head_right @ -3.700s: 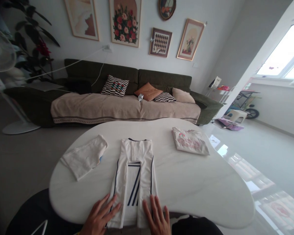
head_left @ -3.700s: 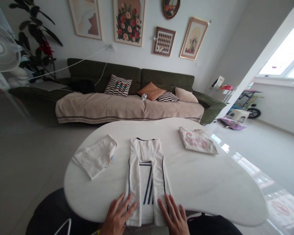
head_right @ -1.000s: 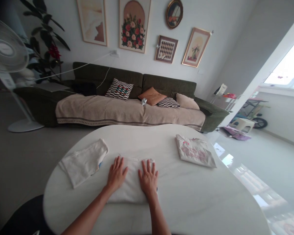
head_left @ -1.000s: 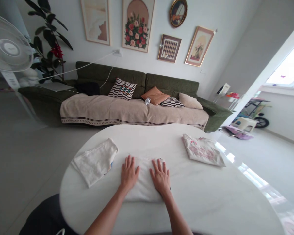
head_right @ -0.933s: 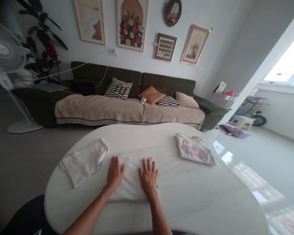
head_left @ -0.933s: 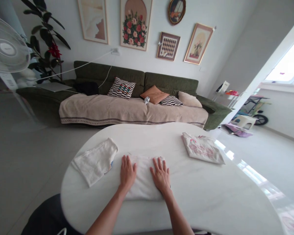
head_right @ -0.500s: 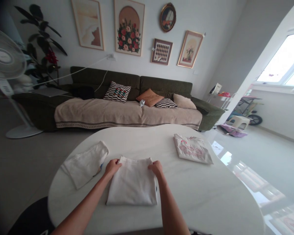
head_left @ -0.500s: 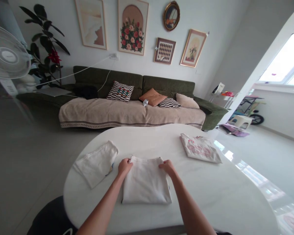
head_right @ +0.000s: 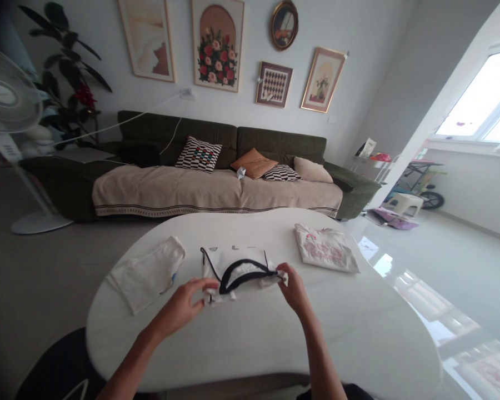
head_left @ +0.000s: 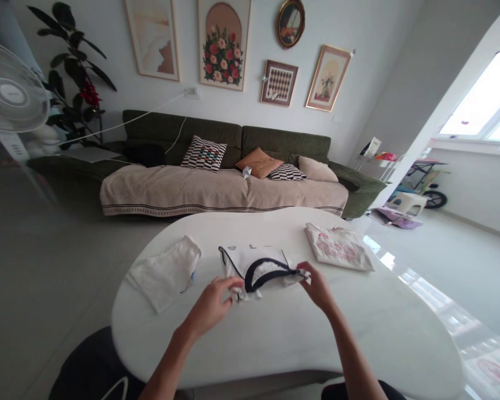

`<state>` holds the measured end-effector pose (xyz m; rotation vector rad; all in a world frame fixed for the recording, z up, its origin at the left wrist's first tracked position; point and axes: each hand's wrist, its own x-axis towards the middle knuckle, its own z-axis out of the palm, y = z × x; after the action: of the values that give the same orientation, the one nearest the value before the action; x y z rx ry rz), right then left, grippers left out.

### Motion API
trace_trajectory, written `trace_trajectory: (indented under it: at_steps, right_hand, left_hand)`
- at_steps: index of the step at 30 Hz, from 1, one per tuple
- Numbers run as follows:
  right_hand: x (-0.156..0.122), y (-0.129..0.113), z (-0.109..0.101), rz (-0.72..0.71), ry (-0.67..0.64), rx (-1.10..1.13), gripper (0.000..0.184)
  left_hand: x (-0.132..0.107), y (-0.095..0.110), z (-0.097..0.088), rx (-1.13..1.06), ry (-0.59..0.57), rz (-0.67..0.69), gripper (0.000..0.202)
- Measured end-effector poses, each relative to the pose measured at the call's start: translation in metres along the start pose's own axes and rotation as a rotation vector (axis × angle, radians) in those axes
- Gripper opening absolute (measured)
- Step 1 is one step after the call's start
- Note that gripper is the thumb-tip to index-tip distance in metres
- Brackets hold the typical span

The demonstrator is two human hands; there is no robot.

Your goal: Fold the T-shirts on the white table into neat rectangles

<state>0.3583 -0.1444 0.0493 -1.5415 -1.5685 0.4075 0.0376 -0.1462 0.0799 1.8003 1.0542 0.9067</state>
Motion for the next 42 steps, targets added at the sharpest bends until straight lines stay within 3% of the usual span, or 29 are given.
trace_trajectory:
  at_steps: [2, 4, 8, 11, 14, 17, 21, 24, 26, 29, 30, 31, 33, 37, 42]
  right_hand:
    - [-0.024, 0.018, 0.006, 0.044, -0.011, -0.074, 0.032]
    - [-0.043, 0.018, 0.019, 0.078, 0.001, -0.102, 0.031]
    - [-0.066, -0.036, 0.076, -0.031, -0.084, -0.166, 0.024]
    - [-0.081, -0.084, 0.129, -0.271, -0.298, -0.202, 0.022]
    - [-0.095, -0.1, 0.156, -0.319, -0.381, -0.329, 0.019]
    - [-0.104, -0.088, 0.148, -0.284, -0.378, -0.39, 0.006]
    - [-0.108, -0.053, 0.108, -0.226, -0.312, -0.432, 0.013]
    - [-0.097, -0.021, 0.077, -0.143, -0.252, -0.51, 0.019]
    - [-0.081, 0.0, 0.061, -0.064, -0.227, -0.571, 0.021]
    - [-0.053, 0.023, 0.043, 0.058, -0.183, -0.633, 0.023]
    - [-0.045, 0.027, 0.041, 0.086, -0.162, -0.645, 0.025]
    - [-0.039, 0.028, 0.04, 0.103, -0.14, -0.654, 0.027]
    - [-0.034, 0.026, 0.045, 0.084, -0.119, -0.654, 0.032]
    - [-0.048, 0.012, 0.073, -0.055, -0.248, -0.618, 0.048]
    - [-0.057, 0.004, 0.095, 0.118, -0.374, -0.647, 0.059]
  left_hand:
    - [-0.013, -0.023, 0.006, 0.079, -0.11, -0.063, 0.036]
    - [-0.01, -0.046, 0.011, 0.151, -0.062, -0.068, 0.035]
    - [0.034, -0.075, 0.027, 0.379, 0.137, 0.002, 0.033]
    - [0.062, -0.082, 0.042, 0.546, 0.128, -0.068, 0.034]
    - [0.067, -0.084, 0.045, 0.625, 0.113, -0.084, 0.034]
    - [0.051, -0.082, 0.038, 0.711, 0.116, -0.046, 0.03]
    - [0.011, -0.073, 0.042, 0.774, 0.089, 0.021, 0.028]
    - [-0.021, -0.058, 0.072, 0.721, 0.013, 0.088, 0.029]
    - [-0.035, -0.045, 0.099, 0.626, -0.114, 0.164, 0.03]
    - [-0.036, -0.025, 0.13, 0.454, -0.38, 0.325, 0.035]
    - [-0.031, -0.019, 0.135, 0.422, -0.421, 0.361, 0.036]
    - [-0.024, -0.016, 0.136, 0.416, -0.415, 0.377, 0.036]
    - [-0.007, -0.018, 0.127, 0.477, -0.299, 0.351, 0.037]
    - [0.023, -0.049, 0.095, 0.739, -0.078, 0.176, 0.043]
    - [0.029, -0.092, 0.082, 0.909, -0.052, 0.084, 0.051]
